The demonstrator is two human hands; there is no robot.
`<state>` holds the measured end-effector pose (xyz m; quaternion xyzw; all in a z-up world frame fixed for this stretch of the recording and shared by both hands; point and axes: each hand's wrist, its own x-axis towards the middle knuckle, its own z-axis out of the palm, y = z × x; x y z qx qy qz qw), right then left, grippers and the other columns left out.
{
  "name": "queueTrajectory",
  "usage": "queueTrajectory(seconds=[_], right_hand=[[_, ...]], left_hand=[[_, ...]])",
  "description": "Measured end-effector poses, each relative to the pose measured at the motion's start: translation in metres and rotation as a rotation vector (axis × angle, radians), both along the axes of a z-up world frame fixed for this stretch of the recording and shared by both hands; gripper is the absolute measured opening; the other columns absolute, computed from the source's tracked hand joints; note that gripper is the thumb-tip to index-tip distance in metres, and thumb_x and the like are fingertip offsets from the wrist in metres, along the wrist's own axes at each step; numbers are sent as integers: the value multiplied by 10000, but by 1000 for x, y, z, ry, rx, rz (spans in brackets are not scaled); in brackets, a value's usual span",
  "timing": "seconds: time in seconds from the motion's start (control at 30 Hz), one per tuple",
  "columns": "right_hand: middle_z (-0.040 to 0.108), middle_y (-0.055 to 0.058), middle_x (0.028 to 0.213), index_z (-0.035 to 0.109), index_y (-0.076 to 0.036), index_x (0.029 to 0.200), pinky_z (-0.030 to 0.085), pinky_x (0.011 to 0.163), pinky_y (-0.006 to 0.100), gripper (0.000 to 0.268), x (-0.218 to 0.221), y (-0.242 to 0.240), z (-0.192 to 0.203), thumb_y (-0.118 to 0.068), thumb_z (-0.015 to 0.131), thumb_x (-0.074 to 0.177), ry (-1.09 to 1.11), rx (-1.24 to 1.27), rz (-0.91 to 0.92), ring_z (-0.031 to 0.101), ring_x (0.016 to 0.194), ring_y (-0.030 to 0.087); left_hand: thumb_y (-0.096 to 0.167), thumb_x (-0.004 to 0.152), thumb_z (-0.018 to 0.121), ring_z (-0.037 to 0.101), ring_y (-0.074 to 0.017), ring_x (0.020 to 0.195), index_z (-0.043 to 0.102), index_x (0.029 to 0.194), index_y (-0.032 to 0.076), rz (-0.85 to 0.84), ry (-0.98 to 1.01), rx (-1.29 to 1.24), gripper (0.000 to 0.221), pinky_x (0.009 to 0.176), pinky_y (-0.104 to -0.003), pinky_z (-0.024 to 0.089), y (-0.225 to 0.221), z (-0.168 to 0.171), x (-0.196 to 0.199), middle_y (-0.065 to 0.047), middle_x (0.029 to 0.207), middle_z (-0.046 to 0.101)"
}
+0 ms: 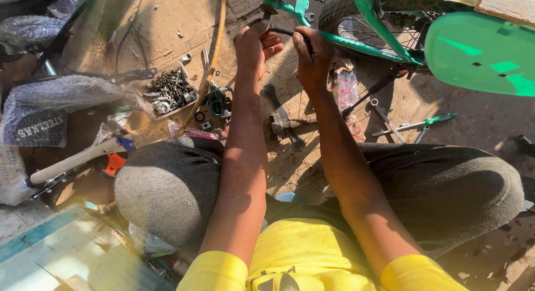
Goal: The person lubricates a small mechanical component with a nozzle-tipped bottle, hammers a part into place, and uses a wrench and a screwdriver to tighten fasteners on a bicycle frame.
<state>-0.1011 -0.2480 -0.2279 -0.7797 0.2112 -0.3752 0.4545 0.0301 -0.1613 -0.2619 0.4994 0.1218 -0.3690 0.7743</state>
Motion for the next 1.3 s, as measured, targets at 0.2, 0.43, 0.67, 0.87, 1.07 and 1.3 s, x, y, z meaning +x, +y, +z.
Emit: queueTrajectory(seconds=[0.2, 0.43, 0.67, 0.87, 1.07, 1.3], right_hand=[[638, 17, 804, 733, -18, 1038, 424, 625, 290, 138, -11, -1, -50, -145, 679, 1032, -48, 357, -134, 526, 683, 103], [640, 16, 784, 734, 10, 1050, 432, 617, 293, 225, -11, -9, -91, -201, 666, 1015, -53, 754, -16, 508, 654, 101], [647, 36, 822, 722, 0, 1063, 483, 681, 300, 223, -5, -3, -76, -211, 660, 1025, 31, 422, -160, 561, 728, 119], [689, 44, 837, 730, -53, 1152, 501, 634, 364, 282, 0, -19, -69, -257, 635, 982, 286, 713, -92, 601, 675, 160], [736, 123, 983, 614, -71, 1337, 539, 793, 405, 436, -11, -7, -88, -272, 661, 954, 514, 530, -64, 693, 875, 243], [766, 142, 1046, 729, -30, 1169, 562, 825, 397, 321, -14, -10, -108, -252, 699, 938, 495, 524, -57, 728, 927, 256]], left_hand=[[38, 877, 709, 728, -224, 636, 659, 994, -126, 23, -197, 143, 207, 528, -307, 646, -20, 16, -18, -211, 864, 704], [33, 885, 702, 714, -178, 679, 675, 1032, -63, 1, -351, 272, 178, 553, -285, 644, -24, 5, -16, -131, 907, 708], [32, 942, 705, 726, -209, 748, 630, 1070, -86, 98, -146, 87, 189, 573, -345, 670, -28, -9, -18, -149, 946, 672], [83, 911, 746, 712, -169, 723, 615, 1050, -20, -42, -148, 224, 218, 575, -329, 619, -33, -28, -23, -93, 927, 709], [98, 923, 737, 690, -242, 773, 634, 1034, -28, -35, -613, 513, 197, 672, -375, 569, -36, -61, -25, -138, 927, 732], [136, 876, 717, 704, -297, 830, 653, 1025, 34, -85, -797, 1057, 192, 713, -434, 553, -34, -69, -8, -155, 954, 756]])
